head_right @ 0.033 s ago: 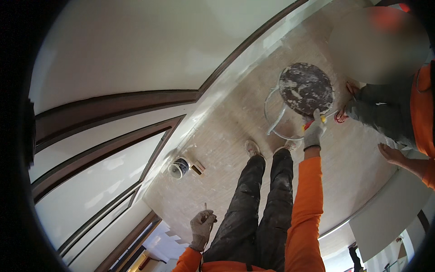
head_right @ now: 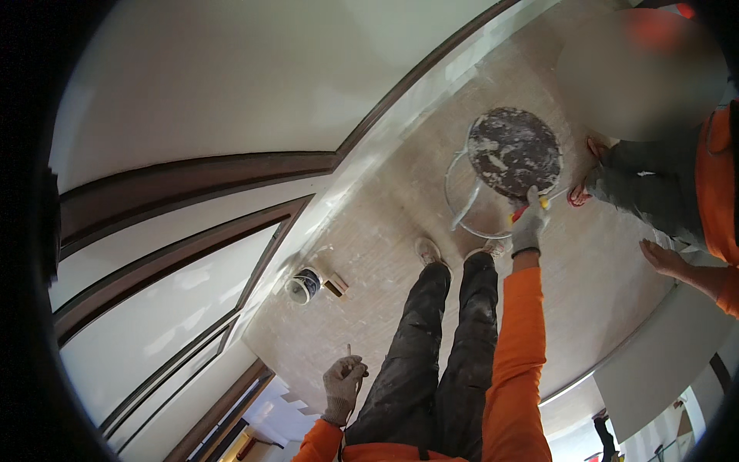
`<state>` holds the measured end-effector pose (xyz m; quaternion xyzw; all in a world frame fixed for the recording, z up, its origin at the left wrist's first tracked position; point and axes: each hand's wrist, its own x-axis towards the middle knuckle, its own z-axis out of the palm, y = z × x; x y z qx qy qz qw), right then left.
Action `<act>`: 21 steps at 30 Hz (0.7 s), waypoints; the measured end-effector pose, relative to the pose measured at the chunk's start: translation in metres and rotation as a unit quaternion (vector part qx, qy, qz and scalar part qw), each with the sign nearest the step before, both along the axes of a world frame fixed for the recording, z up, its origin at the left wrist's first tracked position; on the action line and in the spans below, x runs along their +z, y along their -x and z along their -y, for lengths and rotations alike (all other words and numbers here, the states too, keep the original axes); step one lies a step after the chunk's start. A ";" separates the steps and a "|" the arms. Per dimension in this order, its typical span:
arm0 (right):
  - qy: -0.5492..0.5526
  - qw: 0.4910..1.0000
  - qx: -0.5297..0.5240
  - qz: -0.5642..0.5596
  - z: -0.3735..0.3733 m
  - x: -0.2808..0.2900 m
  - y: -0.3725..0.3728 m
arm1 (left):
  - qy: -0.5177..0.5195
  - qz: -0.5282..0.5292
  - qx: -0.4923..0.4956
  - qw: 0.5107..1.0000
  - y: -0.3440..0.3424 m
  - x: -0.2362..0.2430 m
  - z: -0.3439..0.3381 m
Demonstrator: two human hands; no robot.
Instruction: The person applies adhesive to a large gypsum board using a green trowel. They then lift the board with a coworker and position it against a wall. Finally, the person uses a screwdriver to secure the board to the wall.
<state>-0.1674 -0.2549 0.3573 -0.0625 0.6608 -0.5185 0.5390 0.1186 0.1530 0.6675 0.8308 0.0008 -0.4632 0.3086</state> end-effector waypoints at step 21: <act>-0.174 0.976 0.052 0.123 -0.210 -0.076 -0.002 | 0.002 -0.053 -0.038 0.998 -0.049 -0.031 0.034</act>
